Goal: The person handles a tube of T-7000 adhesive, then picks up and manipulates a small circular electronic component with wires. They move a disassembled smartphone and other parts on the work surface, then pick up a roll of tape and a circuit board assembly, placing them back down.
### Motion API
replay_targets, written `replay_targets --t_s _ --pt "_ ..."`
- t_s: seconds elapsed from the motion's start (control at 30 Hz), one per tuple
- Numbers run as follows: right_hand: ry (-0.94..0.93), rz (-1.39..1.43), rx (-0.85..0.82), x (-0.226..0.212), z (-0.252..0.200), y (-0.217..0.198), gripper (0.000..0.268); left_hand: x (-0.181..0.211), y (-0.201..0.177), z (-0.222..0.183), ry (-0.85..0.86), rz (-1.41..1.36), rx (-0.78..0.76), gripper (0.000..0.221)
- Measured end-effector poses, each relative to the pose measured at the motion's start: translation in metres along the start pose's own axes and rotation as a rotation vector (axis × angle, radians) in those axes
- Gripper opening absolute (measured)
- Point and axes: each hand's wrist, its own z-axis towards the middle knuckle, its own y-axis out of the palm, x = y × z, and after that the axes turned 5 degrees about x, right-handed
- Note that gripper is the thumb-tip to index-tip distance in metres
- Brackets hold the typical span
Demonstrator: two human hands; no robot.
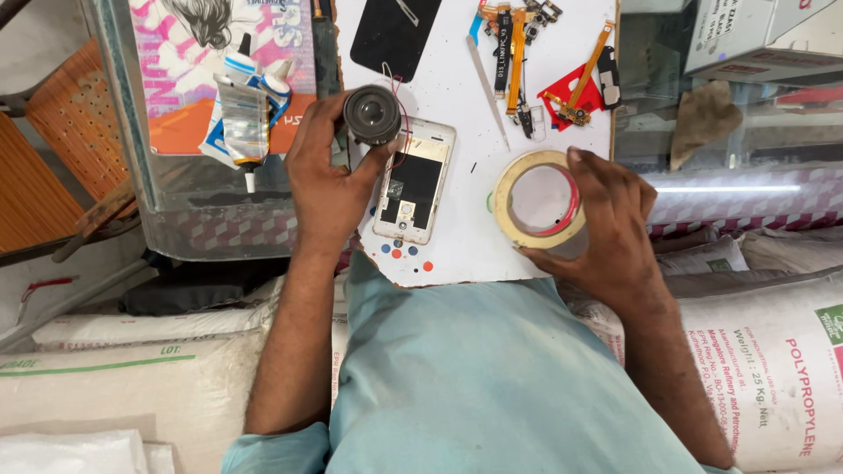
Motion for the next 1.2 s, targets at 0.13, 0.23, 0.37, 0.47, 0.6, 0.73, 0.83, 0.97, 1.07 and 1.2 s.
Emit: replay_targets --t_s 0.13,0.23,0.37,0.47,0.6,0.73,0.83,0.97,1.07,1.2 --pt "0.009 0.024 0.014 0.008 0.000 -0.003 0.114 -0.011 0.001 0.001 0.028 0.162 0.006 0.052" --pt "-0.016 0.171 0.130 0.017 -0.003 -0.008 0.110 -0.018 0.001 -0.003 0.020 0.235 -0.009 0.055" --pt "0.021 0.285 0.172 0.022 -0.003 -0.007 0.102 -0.021 -0.003 -0.003 0.034 0.240 -0.048 0.061" --pt "0.089 0.442 0.144 0.025 -0.001 -0.007 0.091 -0.013 -0.009 -0.003 0.005 0.214 -0.099 0.069" --pt "0.073 0.390 0.065 0.027 0.002 -0.009 0.088 0.012 -0.016 -0.005 0.096 0.310 -0.085 0.064" --pt "0.095 0.708 0.092 0.027 0.001 -0.012 0.076 0.042 -0.008 -0.015 0.278 0.466 -0.033 0.047" --pt "0.043 0.316 0.052 0.025 0.004 -0.023 0.085 0.055 0.008 -0.017 0.279 0.283 -0.142 0.039" --pt "-0.065 0.198 -0.044 0.023 0.008 -0.024 0.088 0.058 0.023 -0.017 0.275 0.267 -0.187 0.028" --pt "-0.068 0.169 -0.047 0.023 0.006 -0.021 0.085 0.053 0.033 -0.016 0.330 0.309 -0.175 0.025" --pt "-0.096 0.077 -0.099 0.023 0.012 -0.021 0.081 0.043 0.062 -0.004 0.448 0.373 -0.225 0.029"
